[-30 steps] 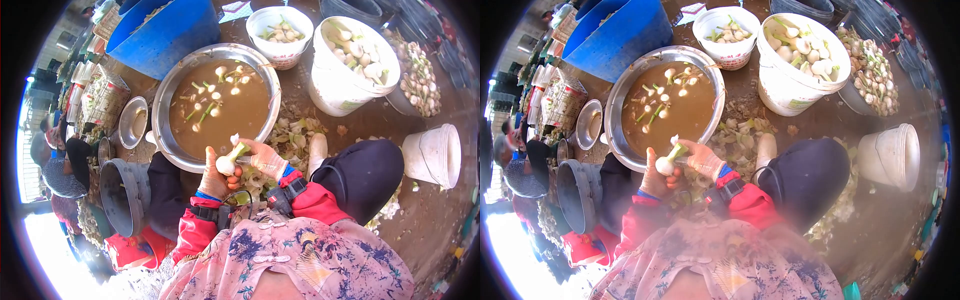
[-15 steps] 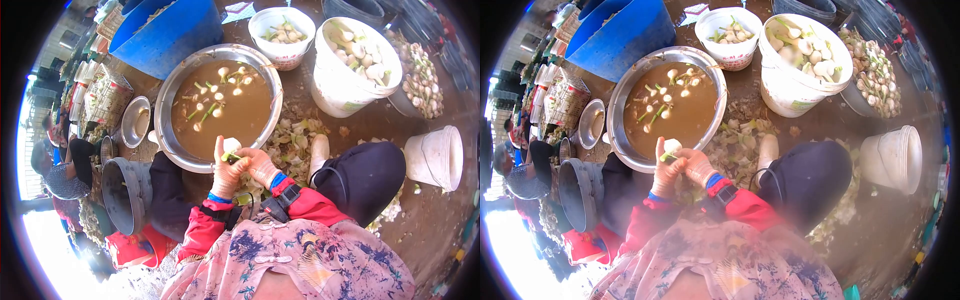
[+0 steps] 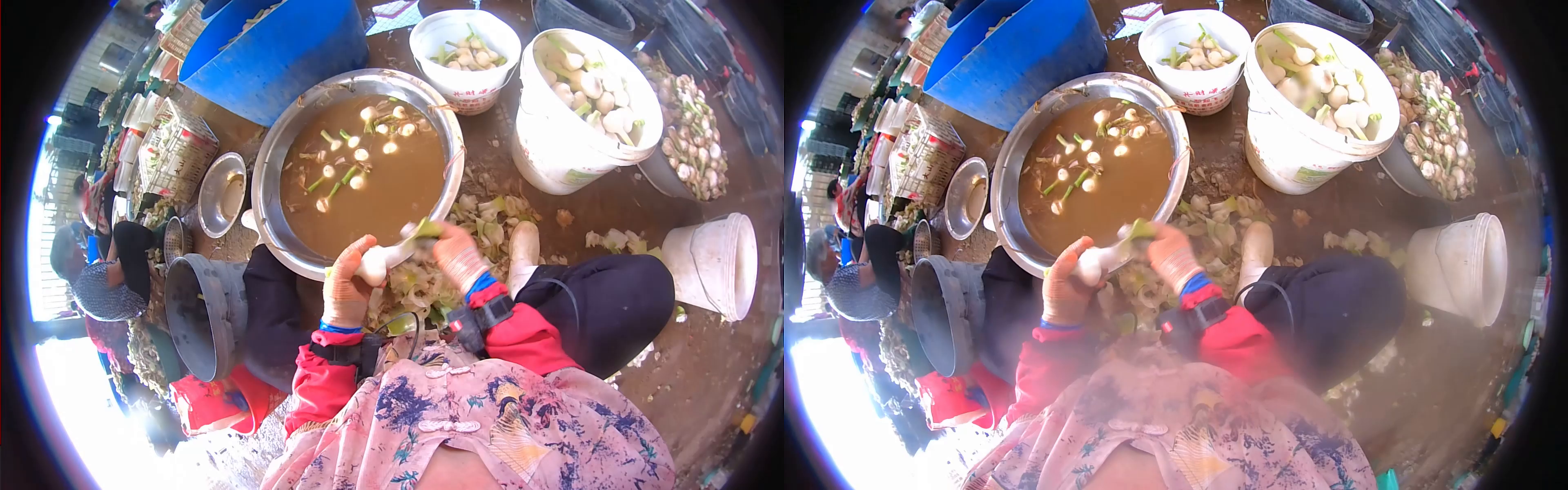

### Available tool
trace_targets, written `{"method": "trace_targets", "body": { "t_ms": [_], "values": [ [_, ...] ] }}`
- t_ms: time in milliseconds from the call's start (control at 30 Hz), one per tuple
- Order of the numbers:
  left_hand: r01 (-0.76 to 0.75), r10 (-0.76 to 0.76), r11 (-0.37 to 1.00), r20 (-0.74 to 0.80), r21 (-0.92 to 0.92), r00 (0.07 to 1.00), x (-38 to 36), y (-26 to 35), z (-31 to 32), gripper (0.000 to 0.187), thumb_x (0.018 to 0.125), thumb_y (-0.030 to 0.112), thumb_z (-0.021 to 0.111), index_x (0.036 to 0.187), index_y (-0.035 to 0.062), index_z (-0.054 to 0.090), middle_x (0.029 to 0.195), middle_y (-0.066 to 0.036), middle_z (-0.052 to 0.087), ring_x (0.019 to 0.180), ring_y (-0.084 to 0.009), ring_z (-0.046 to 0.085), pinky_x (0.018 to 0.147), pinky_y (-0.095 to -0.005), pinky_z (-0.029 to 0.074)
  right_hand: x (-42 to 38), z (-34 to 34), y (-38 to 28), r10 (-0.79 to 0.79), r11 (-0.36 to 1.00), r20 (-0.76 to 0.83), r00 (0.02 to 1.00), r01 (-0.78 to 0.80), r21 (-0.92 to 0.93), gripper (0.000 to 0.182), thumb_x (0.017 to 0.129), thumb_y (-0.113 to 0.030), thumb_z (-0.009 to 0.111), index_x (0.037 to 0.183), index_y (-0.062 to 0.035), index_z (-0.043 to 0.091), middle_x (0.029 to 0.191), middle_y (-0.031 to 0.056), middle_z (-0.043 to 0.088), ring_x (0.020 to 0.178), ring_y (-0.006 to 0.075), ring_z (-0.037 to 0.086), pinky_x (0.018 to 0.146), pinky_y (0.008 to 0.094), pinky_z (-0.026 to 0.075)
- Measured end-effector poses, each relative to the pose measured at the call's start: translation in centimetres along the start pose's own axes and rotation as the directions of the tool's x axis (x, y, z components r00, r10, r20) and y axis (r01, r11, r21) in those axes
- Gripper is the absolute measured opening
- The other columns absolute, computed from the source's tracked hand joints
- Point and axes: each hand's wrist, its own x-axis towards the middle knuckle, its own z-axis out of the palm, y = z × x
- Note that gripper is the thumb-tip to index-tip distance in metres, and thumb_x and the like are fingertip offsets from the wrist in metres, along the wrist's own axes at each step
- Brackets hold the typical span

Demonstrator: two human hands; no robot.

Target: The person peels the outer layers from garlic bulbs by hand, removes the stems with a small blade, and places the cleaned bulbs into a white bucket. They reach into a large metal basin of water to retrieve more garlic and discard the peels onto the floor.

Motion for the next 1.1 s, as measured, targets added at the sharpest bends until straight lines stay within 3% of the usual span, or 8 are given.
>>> {"method": "trace_targets", "body": {
  "t_ms": [33,167,300,433,667,900,933,1100],
  "values": [
    [0.003,-0.003,1.000,-0.004,-0.002,1.000,-0.6,0.3,0.3,0.042,0.083,0.029,0.066,0.115,0.0031,0.058,0.102,-0.012,0.062,0.081,-0.0243,0.062,0.064,-0.0326,0.048,0.6,-1.2,0.5,-0.045,0.979,-0.061,0.997,0.056,0.194,0.022,0.084,-0.006,0.060,0.105,-0.0070,0.069,0.095,0.0064,0.070,0.084,0.0132,0.063,0.072,0.0277,0.048],
    [-0.044,0.041,0.981,-0.024,-0.187,0.999,-2.1,1.3,0.2,0.030,0.084,0.025,0.068,0.107,0.0068,0.061,0.105,-0.012,0.063,0.086,-0.0251,0.064,0.065,-0.0316,0.054,1.7,-5.2,4.0,0.058,0.980,-0.153,0.987,-0.086,-0.181,0.025,0.085,-0.018,0.062,0.104,-0.0040,0.067,0.094,0.0140,0.069,0.087,0.0226,0.066,0.076,0.0337,0.050],
    [-0.068,0.046,0.977,-0.112,-0.200,0.993,-1.5,1.5,-3.7,0.033,0.089,0.027,0.066,0.111,0.0034,0.058,0.115,-0.015,0.060,0.094,-0.0264,0.065,0.069,-0.0360,0.059,0.6,-3.6,2.5,0.346,0.481,0.302,0.888,0.108,-0.870,0.041,0.084,-0.021,0.066,0.120,-0.0029,0.061,0.104,0.0095,0.068,0.087,0.0155,0.064,0.079,0.0313,0.049],
    [-0.122,0.117,0.991,-0.105,-0.049,0.988,-1.4,0.4,-3.3,0.029,0.085,0.014,0.071,0.110,0.0006,0.062,0.105,-0.011,0.065,0.093,-0.0212,0.065,0.072,-0.0330,0.058,0.0,0.5,3.7,0.151,0.898,0.335,0.930,0.013,-0.440,0.048,0.082,-0.007,0.058,0.129,-0.0136,0.056,0.117,0.0120,0.065,0.103,0.0263,0.062,0.091,0.0334,0.046],
    [-0.003,0.024,0.991,-0.155,0.134,0.988,-0.6,-1.2,-2.1,0.035,0.086,0.016,0.071,0.117,0.0039,0.059,0.106,-0.011,0.066,0.094,-0.0206,0.064,0.080,-0.0355,0.054,-1.0,2.9,0.0,-0.100,0.970,0.089,0.991,0.117,-0.211,0.024,0.079,0.004,0.059,0.099,-0.0055,0.069,0.089,0.0048,0.068,0.082,0.0123,0.062,0.074,0.0250,0.049],
    [-0.067,0.088,0.969,0.078,-0.238,0.993,-1.8,0.1,-2.3,0.039,0.086,0.021,0.070,0.121,0.0100,0.057,0.114,-0.008,0.063,0.103,-0.0263,0.062,0.080,-0.0396,0.055,0.8,-0.1,2.2,0.214,0.976,-0.111,0.971,-0.217,-0.013,0.016,0.078,-0.009,0.067,0.093,-0.0084,0.070,0.075,0.0031,0.064,0.066,0.0096,0.057,0.062,0.0249,0.046],
    [-0.047,0.076,0.958,0.094,-0.282,0.993,-1.8,0.5,-2.1,0.039,0.086,0.021,0.070,0.122,0.0113,0.057,0.117,-0.008,0.061,0.106,-0.0282,0.061,0.083,-0.0418,0.055,0.8,-1.0,1.9,0.155,0.882,0.049,0.987,-0.116,-0.456,0.024,0.078,-0.012,0.066,0.102,-0.0088,0.069,0.086,0.0078,0.068,0.076,0.0172,0.064,0.072,0.0293,0.050],
    [-0.050,0.077,0.950,0.077,-0.309,0.994,-0.9,0.0,-2.0,0.036,0.089,0.015,0.064,0.124,0.0117,0.056,0.121,-0.009,0.060,0.113,-0.0323,0.058,0.088,-0.0456,0.054,0.1,0.7,1.1,0.427,0.554,0.294,0.855,0.010,-0.833,0.045,0.078,-0.008,0.058,0.123,-0.0133,0.061,0.119,0.0097,0.064,0.110,0.0296,0.060,0.094,0.0356,0.047]
  ]
}}
